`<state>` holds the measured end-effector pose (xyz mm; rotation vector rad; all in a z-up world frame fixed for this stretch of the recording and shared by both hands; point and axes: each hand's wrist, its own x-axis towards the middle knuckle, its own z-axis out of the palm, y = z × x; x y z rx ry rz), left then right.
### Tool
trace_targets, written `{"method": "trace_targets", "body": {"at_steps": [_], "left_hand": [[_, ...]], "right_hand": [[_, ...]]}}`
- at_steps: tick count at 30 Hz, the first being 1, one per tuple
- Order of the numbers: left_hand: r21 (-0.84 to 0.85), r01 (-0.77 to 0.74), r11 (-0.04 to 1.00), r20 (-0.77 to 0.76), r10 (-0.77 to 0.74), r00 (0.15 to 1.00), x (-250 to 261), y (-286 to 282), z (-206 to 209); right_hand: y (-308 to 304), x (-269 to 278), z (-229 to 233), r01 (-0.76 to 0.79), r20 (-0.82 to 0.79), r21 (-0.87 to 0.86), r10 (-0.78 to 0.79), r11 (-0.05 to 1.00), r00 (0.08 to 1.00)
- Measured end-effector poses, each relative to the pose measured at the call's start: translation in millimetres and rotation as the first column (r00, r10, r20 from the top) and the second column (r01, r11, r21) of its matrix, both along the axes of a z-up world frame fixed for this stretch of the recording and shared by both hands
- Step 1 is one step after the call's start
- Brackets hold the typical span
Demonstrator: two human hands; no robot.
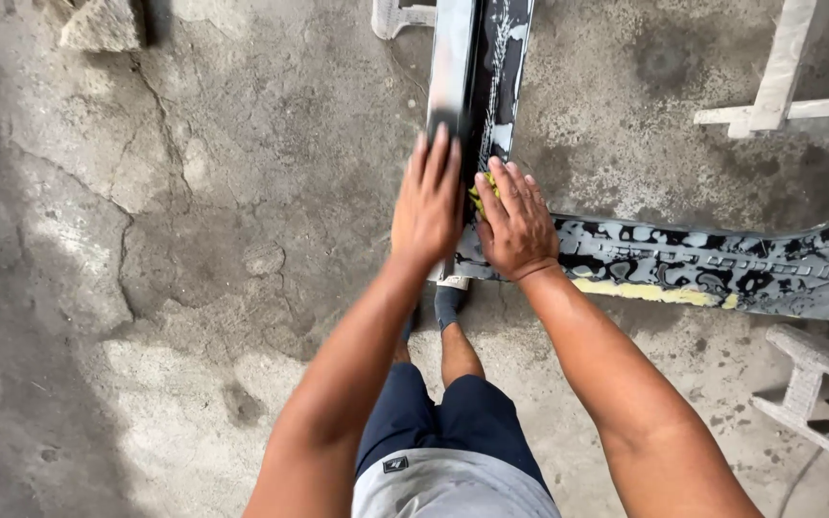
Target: The person scrubs a large, rectangular metal frame with a black sponge and a yellow cloth. They dip the sponge and cloth into a green bucket of water to rinse them before continuing to scrub the frame's edges and surface.
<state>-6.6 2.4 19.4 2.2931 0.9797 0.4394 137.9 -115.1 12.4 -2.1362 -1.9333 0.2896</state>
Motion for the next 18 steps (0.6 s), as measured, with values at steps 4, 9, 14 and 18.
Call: {"method": "trace_targets", "body": {"at_steps": [4, 9, 14, 18], "left_hand": [[-0.068, 0.039, 0.997, -0.051, -0.043, 0.998, -77, -105, 6], [-0.066, -0.010, 0.998, -0.068, 0.006, 0.998, -71, -109, -13], [-0.030, -0.056, 0.998, -0.006, 0.056, 0.998, 11, 2, -18], [0.000, -0.079, 0.997, 0.007, 0.079, 0.997, 15, 9, -14]], "right_hand": [[-3, 0, -7, 0.000, 0.013, 0.018, -0.001, 1.000, 1.000], [-4, -2, -8, 0.008, 0.002, 0.039, -0.008, 0.999, 1.000], [-2, -2, -4, 0.018, 0.012, -0.017, -0.018, 1.000, 1.000], [-5, 2, -13, 0.004, 0.046, 0.048, -0.006, 0.999, 0.999]]}}
